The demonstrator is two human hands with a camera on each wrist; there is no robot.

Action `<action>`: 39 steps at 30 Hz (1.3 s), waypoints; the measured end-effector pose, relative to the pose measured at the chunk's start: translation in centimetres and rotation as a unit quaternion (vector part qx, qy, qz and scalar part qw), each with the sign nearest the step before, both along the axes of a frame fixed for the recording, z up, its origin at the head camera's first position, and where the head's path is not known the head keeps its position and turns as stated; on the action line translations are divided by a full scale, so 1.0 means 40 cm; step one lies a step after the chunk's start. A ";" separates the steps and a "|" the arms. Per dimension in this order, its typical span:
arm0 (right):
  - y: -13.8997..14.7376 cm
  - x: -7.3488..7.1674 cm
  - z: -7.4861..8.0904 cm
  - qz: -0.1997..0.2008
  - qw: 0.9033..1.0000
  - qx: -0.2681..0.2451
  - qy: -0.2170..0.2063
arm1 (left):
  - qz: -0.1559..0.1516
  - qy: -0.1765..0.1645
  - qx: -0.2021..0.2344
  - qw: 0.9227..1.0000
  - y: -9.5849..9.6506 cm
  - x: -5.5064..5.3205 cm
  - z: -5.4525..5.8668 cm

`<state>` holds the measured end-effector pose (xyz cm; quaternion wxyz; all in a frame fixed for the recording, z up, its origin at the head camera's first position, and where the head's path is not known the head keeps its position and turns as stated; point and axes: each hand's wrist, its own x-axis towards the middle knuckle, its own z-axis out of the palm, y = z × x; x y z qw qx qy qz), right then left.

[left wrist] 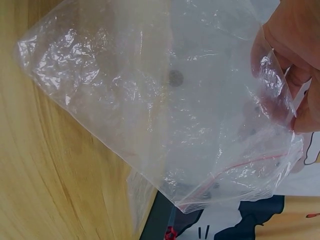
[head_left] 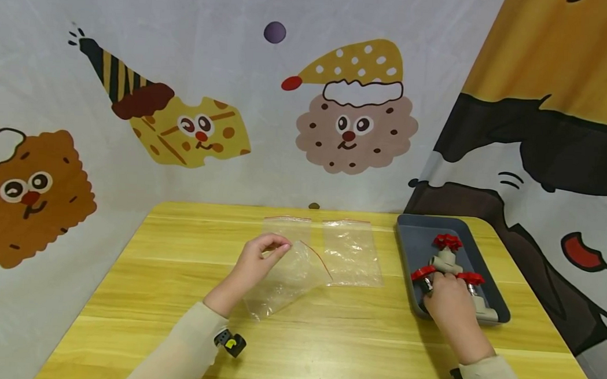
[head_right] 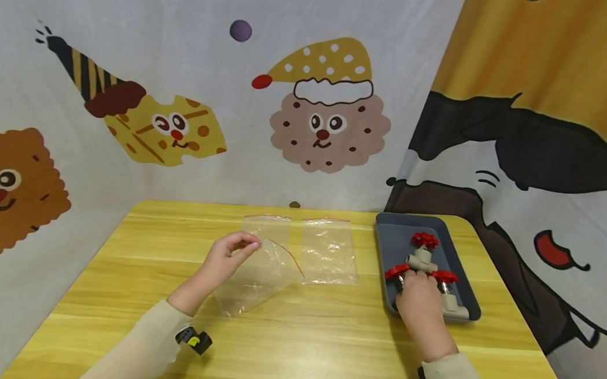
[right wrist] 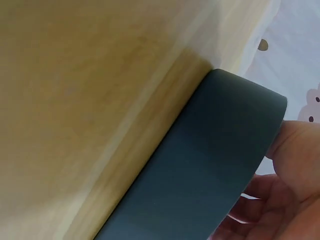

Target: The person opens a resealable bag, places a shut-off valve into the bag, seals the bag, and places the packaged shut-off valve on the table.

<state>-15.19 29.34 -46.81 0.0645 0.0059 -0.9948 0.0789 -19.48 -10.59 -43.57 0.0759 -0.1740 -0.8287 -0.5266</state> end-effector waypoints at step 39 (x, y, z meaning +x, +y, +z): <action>-0.060 0.004 0.087 0.044 0.984 -0.062 0.160 | -0.001 0.005 0.003 1.000 -0.004 0.001 0.000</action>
